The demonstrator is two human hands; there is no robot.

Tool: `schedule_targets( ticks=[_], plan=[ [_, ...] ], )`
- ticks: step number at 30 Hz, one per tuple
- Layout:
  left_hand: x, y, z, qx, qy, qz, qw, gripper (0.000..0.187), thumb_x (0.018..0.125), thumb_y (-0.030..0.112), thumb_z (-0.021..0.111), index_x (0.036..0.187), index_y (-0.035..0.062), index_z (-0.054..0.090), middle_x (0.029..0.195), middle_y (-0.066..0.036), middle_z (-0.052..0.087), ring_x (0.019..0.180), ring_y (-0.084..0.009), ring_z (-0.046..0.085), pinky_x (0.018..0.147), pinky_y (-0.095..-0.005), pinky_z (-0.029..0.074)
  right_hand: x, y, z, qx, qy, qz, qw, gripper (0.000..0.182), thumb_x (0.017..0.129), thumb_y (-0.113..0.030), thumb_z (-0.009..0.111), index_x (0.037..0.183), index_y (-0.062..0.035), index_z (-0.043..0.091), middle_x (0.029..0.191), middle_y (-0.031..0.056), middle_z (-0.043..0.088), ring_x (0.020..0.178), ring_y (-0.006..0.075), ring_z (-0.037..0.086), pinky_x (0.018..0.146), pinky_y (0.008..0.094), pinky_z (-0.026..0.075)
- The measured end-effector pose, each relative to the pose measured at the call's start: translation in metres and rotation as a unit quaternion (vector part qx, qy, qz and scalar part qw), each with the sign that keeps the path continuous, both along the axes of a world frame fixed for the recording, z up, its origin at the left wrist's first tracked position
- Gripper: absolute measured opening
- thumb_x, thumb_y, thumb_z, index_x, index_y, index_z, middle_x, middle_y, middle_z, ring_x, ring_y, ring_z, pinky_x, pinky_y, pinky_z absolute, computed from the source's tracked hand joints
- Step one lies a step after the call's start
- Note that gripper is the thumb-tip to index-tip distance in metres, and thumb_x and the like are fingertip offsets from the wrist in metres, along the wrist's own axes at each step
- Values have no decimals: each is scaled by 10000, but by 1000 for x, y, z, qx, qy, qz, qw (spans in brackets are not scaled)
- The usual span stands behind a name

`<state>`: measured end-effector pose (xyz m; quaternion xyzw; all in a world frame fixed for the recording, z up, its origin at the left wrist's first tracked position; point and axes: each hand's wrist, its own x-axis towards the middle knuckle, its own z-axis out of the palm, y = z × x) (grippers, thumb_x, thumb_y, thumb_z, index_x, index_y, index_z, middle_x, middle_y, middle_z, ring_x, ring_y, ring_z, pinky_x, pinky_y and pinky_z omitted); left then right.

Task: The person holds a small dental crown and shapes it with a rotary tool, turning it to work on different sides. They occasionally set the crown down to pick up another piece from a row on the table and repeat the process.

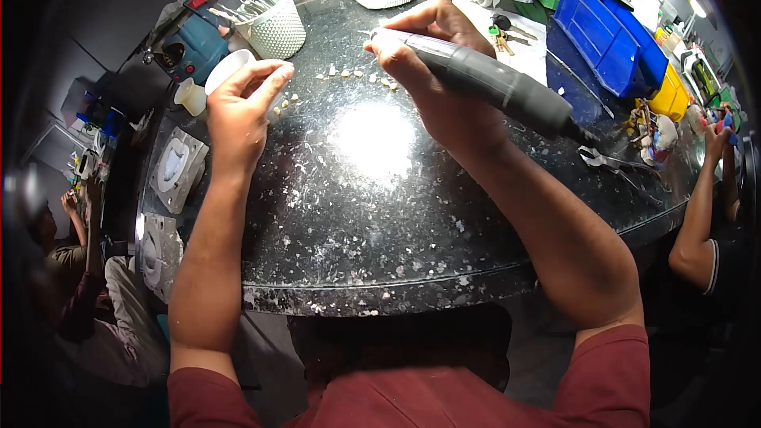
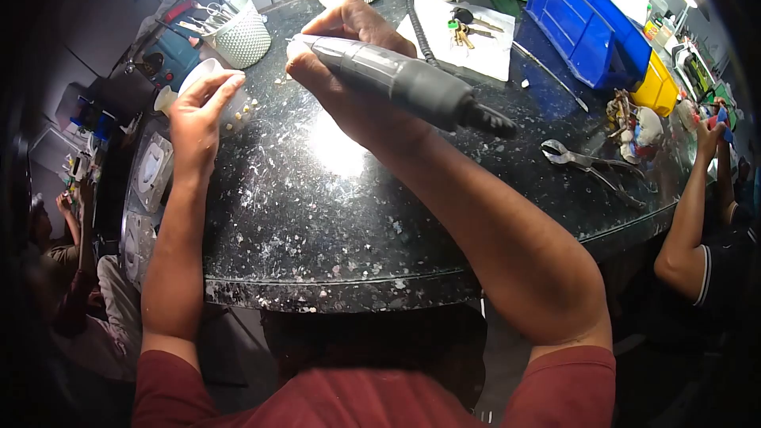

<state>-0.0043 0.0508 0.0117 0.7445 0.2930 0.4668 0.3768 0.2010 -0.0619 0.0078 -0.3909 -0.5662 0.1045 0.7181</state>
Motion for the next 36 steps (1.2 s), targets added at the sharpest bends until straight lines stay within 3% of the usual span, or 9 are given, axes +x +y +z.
schedule_targets(
  ticks=[3, 8, 13, 16, 20, 24, 30, 34, 36],
  plan=[
    [-1, 30, -8, 190, 193, 39, 962, 146, 800, 136, 745, 908, 39, 751, 1050, -105, 681, 1047, -204, 600, 914, -322, 445, 3, 8, -4, 7, 20, -11, 1000, 264, 781, -225, 771, 891, -48, 608, 812, 76, 695, 768, 127, 684, 704, 273, 550],
    [14, 42, -13, 250, 350, 96, 898, 151, 796, 176, 742, 896, 66, 762, 1094, -122, 671, 1048, -264, 604, 930, -355, 444, 3, 11, -3, 32, -3, -40, 999, 291, 775, -263, 774, 874, -48, 604, 780, 82, 688, 739, 143, 686, 684, 283, 549],
    [10, 49, -11, 220, 287, 59, 930, 166, 833, 189, 710, 866, 32, 748, 1049, -122, 675, 958, -227, 630, 858, -325, 470, 2, 8, -2, 43, -7, -51, 998, 339, 763, -312, 781, 870, -47, 599, 766, 77, 685, 729, 139, 686, 677, 282, 548],
    [9, 20, 24, 59, 348, 122, 928, 173, 869, 161, 668, 802, 4, 696, 938, -79, 672, 798, -131, 601, 732, -286, 465, 3, 3, -1, 17, -40, -41, 998, 317, 840, -280, 752, 971, -36, 598, 869, 66, 673, 823, 98, 650, 750, 247, 531],
    [-6, 37, 8, 148, 263, 48, 952, 217, 821, 143, 698, 1016, 46, 696, 1018, -87, 661, 855, -141, 604, 779, -278, 472, 2, 4, 1, 23, -30, -40, 998, 298, 806, -260, 764, 933, -45, 600, 834, 70, 683, 783, 114, 668, 719, 260, 543],
    [-11, 34, 15, 158, 384, -3, 910, 266, 767, 154, 743, 1016, 63, 727, 1052, -84, 662, 985, -208, 612, 866, -308, 465, 3, 3, -1, 9, -34, -38, 999, 295, 809, -257, 757, 931, -41, 598, 832, 73, 682, 782, 113, 669, 715, 259, 547],
    [-7, 29, 17, 166, 423, -7, 891, 197, 769, 131, 746, 941, 37, 734, 957, -87, 694, 957, -196, 634, 855, -299, 475, 4, 3, -1, 12, -58, -42, 997, 319, 851, -285, 736, 970, -26, 595, 869, 75, 673, 816, 102, 657, 741, 248, 543],
    [-3, 18, 17, 86, 330, 22, 940, 171, 802, 115, 733, 940, 15, 721, 955, -86, 706, 894, -163, 654, 839, -275, 489, 2, 2, -1, 16, -57, -36, 998, 271, 851, -237, 726, 958, -24, 597, 867, 78, 673, 813, 101, 657, 726, 244, 542],
    [-2, 5, 22, -83, 91, -100, 987, 169, 832, 85, 711, 971, -9, 692, 981, -103, 705, 870, -154, 669, 842, -264, 507, -4, 1, 2, 22, -33, -28, 999, 252, 818, -211, 744, 927, -37, 598, 813, 75, 674, 769, 110, 666, 690, 251, 542]
  ],
)
